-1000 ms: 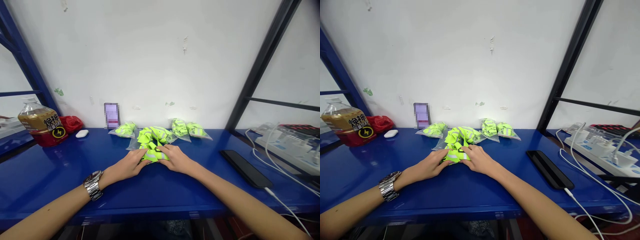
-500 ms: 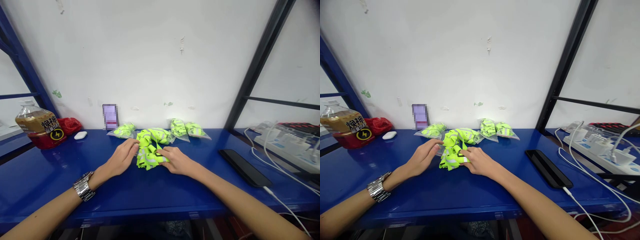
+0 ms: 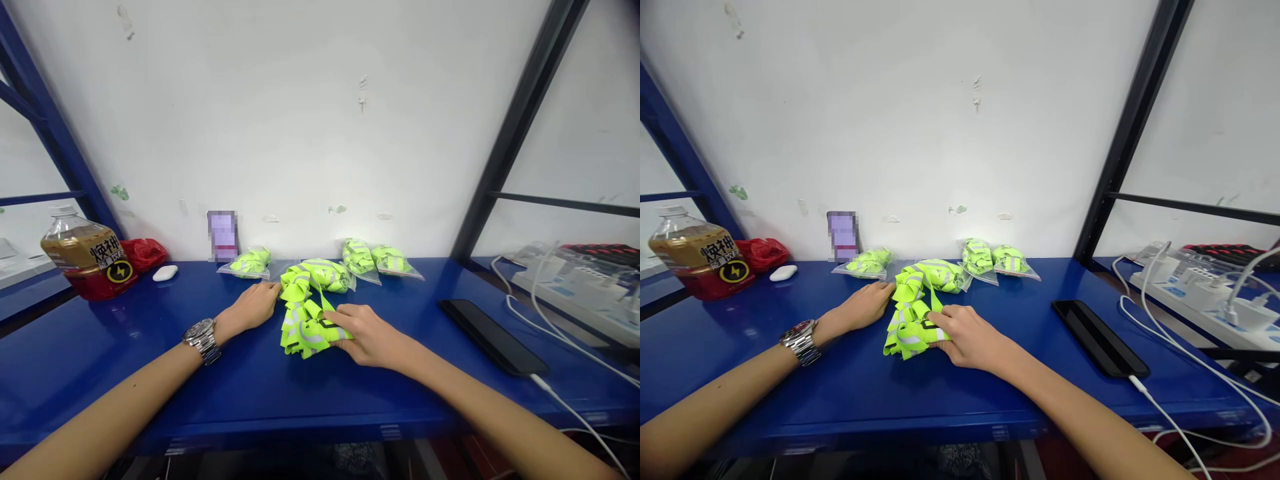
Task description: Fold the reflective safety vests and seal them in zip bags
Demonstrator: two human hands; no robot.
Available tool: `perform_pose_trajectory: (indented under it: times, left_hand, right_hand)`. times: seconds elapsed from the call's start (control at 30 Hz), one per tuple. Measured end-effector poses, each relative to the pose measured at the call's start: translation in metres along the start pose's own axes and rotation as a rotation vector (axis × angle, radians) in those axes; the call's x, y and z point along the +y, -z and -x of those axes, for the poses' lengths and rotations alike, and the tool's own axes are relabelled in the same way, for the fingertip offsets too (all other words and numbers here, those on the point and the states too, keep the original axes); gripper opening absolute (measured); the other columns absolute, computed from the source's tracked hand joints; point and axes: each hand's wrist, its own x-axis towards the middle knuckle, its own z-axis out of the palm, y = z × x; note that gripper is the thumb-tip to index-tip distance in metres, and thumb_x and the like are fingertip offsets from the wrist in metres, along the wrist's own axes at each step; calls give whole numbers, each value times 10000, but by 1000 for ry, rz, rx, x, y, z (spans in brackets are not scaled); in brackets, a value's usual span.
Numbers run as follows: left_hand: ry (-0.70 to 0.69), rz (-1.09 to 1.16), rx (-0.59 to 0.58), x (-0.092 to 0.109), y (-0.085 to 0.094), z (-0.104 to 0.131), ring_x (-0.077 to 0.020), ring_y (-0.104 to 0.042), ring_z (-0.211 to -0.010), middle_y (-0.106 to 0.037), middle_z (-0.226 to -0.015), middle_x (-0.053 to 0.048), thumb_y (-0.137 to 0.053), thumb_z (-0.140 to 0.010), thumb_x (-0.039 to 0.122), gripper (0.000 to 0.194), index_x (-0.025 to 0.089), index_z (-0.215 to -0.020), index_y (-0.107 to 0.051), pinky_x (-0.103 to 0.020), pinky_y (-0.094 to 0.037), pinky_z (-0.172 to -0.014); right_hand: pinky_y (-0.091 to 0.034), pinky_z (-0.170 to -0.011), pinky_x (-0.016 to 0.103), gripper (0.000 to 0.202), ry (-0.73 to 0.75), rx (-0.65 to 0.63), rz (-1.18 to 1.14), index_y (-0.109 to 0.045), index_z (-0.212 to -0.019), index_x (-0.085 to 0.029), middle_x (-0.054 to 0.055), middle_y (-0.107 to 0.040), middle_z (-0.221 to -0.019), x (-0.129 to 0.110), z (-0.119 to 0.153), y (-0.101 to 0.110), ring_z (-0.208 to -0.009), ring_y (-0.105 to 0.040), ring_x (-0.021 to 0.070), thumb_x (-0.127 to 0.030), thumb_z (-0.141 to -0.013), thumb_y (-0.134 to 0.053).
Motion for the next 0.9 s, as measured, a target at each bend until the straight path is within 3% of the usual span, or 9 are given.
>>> perform_pose_trajectory:
  times: [0.17, 0.27, 0.4, 0.5, 0.53, 0.6, 0.67, 0.8, 0.9]
  left_hand:
    - [90, 36, 67, -9, -10, -29, -275, -655, -837, -649, -915, -169, -389, -861, 137, 238, 110, -1043, -541, -382, -491, -747]
    - [116, 92, 159, -16, -13, -33, -270, -666, -818, -668, -870, -151, -344, -887, 134, 276, 95, -1100, -514, -384, -498, -753]
    - [97, 168, 337, -11, -1, -14, -242, -635, -1003, -647, -1102, -152, -255, -966, 208, 328, 122, -1212, -453, -379, -479, -885]
    - [-58, 325, 503, 13, 20, 18, -225, -613, -1039, -639, -1123, -117, -328, -981, 316, 322, 158, -1221, -473, -370, -468, -938]
    - [-160, 369, 466, 24, 28, 30, -218, -603, -1054, -624, -1154, -115, -353, -978, 332, 332, 163, -1242, -463, -360, -471, -944]
    - [-352, 376, 272, 44, 38, 52, -221, -538, -1167, -556, -1281, -106, -407, -970, 358, 381, 203, -1317, -423, -355, -444, -997]
    - [-432, 351, 187, 58, 41, 67, -236, -525, -1176, -556, -1277, -102, -511, -926, 420, 470, 226, -1342, -407, -352, -447, -987]
    - [-297, 377, 208, 64, 30, 75, -195, -627, -893, -639, -1069, -81, -423, -973, 390, 329, 214, -1250, -447, -308, -481, -794]
    - [-105, 467, 169, 60, 26, 68, -154, -577, -624, -612, -762, 9, -394, -974, 423, 341, 209, -1239, -410, -263, -428, -618]
  right_hand:
    - [-340, -610, 273, 344, -25, -8, -22, -567, -1179, -134, 82, -595, -871, 0, -4, 2, -707, -553, 178, -293, -877, -614]
    - [-328, -593, 272, 332, -20, -19, -24, -571, -1166, -138, 75, -597, -856, 0, -6, 3, -690, -551, 174, -298, -878, -613]
    - [-327, -597, 279, 328, -24, -27, -18, -575, -1148, -141, 72, -599, -848, -1, -8, 3, -706, -556, 185, -306, -869, -625]
    - [-336, -612, 281, 347, -40, -39, -28, -566, -1169, -148, 78, -609, -873, -3, -8, 2, -727, -567, 192, -320, -872, -619]
    - [-343, -627, 283, 349, -45, -44, -36, -564, -1177, -149, 84, -613, -892, -3, -8, 1, -747, -573, 197, -320, -877, -612]
    - [-360, -670, 291, 348, -49, -50, -57, -562, -1188, -157, 91, -622, -930, -5, -7, -1, -799, -585, 211, -317, -881, -603]
    - [-367, -701, 298, 346, -49, -48, -81, -565, -1187, -169, 92, -629, -953, -6, -7, -3, -836, -591, 221, -322, -880, -604]
    - [-351, -654, 272, 271, -47, -54, -172, -621, -1057, -166, 72, -654, -868, -10, -14, 1, -756, -590, 192, -379, -892, -590]
    - [-304, -554, 246, 310, -98, -104, -281, -630, -841, -151, 16, -607, -648, -12, -26, 7, -556, -514, 133, -443, -910, -551]
